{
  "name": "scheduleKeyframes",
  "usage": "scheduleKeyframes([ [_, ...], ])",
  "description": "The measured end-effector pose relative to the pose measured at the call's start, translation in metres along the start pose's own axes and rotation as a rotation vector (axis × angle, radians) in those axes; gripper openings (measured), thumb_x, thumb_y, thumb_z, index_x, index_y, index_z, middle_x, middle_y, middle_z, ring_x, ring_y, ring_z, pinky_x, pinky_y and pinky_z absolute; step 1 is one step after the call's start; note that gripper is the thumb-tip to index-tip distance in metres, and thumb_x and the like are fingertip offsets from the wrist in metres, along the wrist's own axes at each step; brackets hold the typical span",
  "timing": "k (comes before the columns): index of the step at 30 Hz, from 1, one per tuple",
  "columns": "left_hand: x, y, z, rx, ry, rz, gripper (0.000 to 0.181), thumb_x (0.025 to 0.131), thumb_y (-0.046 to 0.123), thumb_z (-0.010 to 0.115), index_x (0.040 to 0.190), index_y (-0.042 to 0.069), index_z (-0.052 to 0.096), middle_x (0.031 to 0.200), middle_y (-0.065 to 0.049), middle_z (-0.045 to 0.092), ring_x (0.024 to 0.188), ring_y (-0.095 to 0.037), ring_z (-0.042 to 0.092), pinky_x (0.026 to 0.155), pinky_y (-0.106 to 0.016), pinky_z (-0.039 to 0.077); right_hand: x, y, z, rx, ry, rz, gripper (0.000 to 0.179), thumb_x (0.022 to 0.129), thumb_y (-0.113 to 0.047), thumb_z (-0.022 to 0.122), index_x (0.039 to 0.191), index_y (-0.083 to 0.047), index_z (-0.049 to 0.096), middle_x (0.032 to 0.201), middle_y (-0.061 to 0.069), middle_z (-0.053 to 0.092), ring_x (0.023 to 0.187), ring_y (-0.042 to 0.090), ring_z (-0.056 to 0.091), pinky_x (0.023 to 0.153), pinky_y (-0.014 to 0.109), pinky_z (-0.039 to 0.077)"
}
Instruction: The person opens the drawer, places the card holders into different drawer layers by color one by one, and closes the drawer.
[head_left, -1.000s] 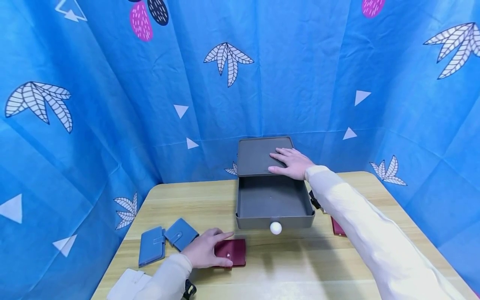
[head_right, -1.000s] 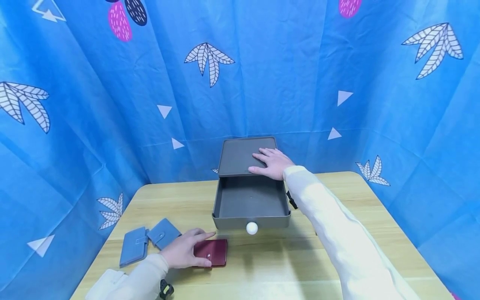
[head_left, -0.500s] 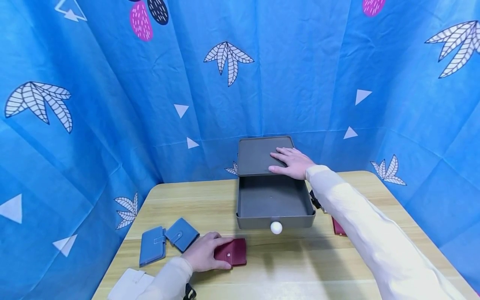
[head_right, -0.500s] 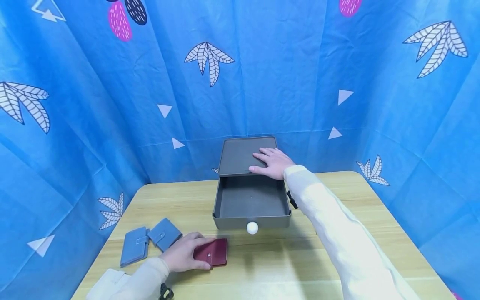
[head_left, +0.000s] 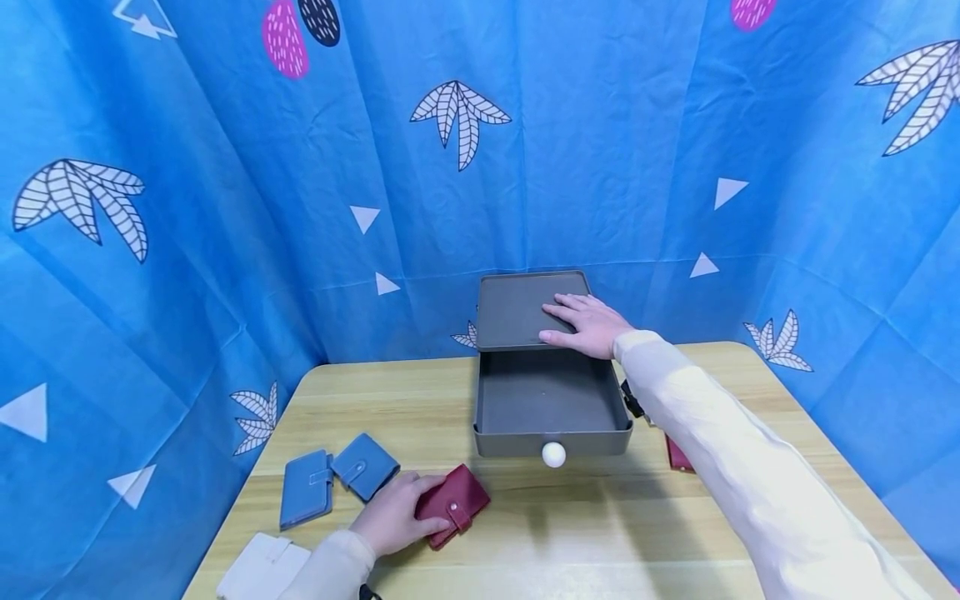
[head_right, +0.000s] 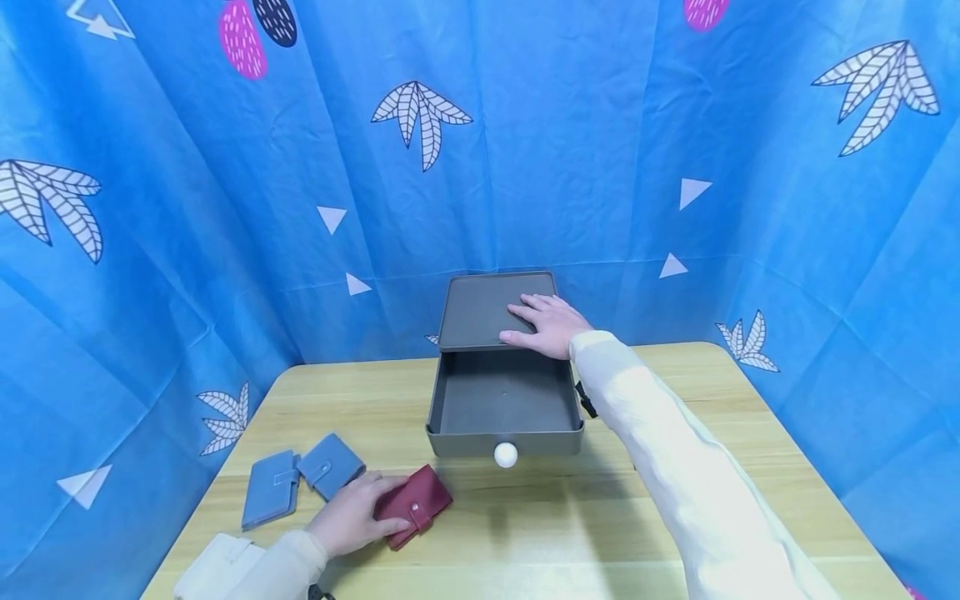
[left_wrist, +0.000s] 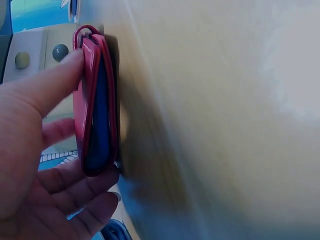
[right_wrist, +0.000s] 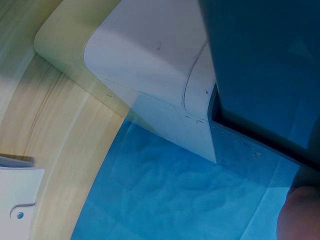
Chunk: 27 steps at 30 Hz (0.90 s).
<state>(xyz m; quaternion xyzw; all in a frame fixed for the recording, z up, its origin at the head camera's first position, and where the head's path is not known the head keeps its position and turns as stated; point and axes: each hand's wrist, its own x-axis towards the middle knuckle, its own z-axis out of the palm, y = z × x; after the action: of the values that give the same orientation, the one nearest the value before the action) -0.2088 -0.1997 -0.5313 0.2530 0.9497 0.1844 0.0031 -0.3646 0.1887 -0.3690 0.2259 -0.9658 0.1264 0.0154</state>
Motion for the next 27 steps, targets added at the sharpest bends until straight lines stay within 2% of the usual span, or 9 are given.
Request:
scheduleKeyframes([
  [5,-0.007,-0.002,0.001,-0.041,0.056,-0.029,0.059,0.078,0.045,0.077,0.125,0.012,0.063,0.109,-0.002,0.067,0.083,-0.007,0.057,0.067,-0.028,0.048,0.000,-0.003,0.000,0.004,-0.001,0.001,0.083,0.086,-0.077,0.037,0.151,-0.025,0.033,0.158,0.006,0.023,0.145,0.030,0.015,0.116,0.049,0.010],
  [9,-0.011,-0.003,0.001,-0.083,0.067,-0.056,0.057,0.079,0.043,0.077,0.122,0.009,0.063,0.100,0.000,0.069,0.074,-0.002,0.057,0.063,-0.025,0.047,0.000,-0.003,-0.001,0.003,-0.001,0.002,0.083,0.086,-0.077,0.037,0.151,-0.025,0.033,0.158,0.006,0.022,0.145,0.031,0.014,0.116,0.049,0.009],
  [17,-0.017,-0.002,-0.003,-0.107,0.085,-0.107,0.055,0.078,0.043,0.078,0.116,0.007,0.064,0.090,0.001,0.071,0.075,-0.004,0.063,0.065,-0.026,0.052,0.001,-0.002,-0.001,0.001,-0.002,0.007,0.084,0.086,-0.078,0.036,0.151,-0.025,0.033,0.158,0.006,0.022,0.145,0.030,0.014,0.116,0.050,0.010],
  [21,-0.015,0.000,-0.005,-0.101,0.091,-0.138,0.050,0.080,0.041,0.077,0.115,0.006,0.065,0.089,0.000,0.072,0.076,-0.008,0.065,0.065,-0.028,0.052,0.000,-0.002,-0.001,-0.002,0.000,0.014,0.083,0.086,-0.077,0.037,0.151,-0.025,0.033,0.158,0.006,0.022,0.145,0.030,0.014,0.116,0.049,0.011],
  [27,-0.004,0.005,-0.011,-0.082,0.131,-0.260,0.041,0.084,0.039,0.073,0.104,0.004,0.069,0.071,0.005,0.061,0.070,-0.010,0.057,0.064,-0.033,0.049,-0.001,-0.003,-0.002,0.003,0.008,-0.009,0.081,0.088,-0.073,0.040,0.150,-0.021,0.035,0.157,0.008,0.024,0.145,0.030,0.016,0.116,0.048,0.011],
])
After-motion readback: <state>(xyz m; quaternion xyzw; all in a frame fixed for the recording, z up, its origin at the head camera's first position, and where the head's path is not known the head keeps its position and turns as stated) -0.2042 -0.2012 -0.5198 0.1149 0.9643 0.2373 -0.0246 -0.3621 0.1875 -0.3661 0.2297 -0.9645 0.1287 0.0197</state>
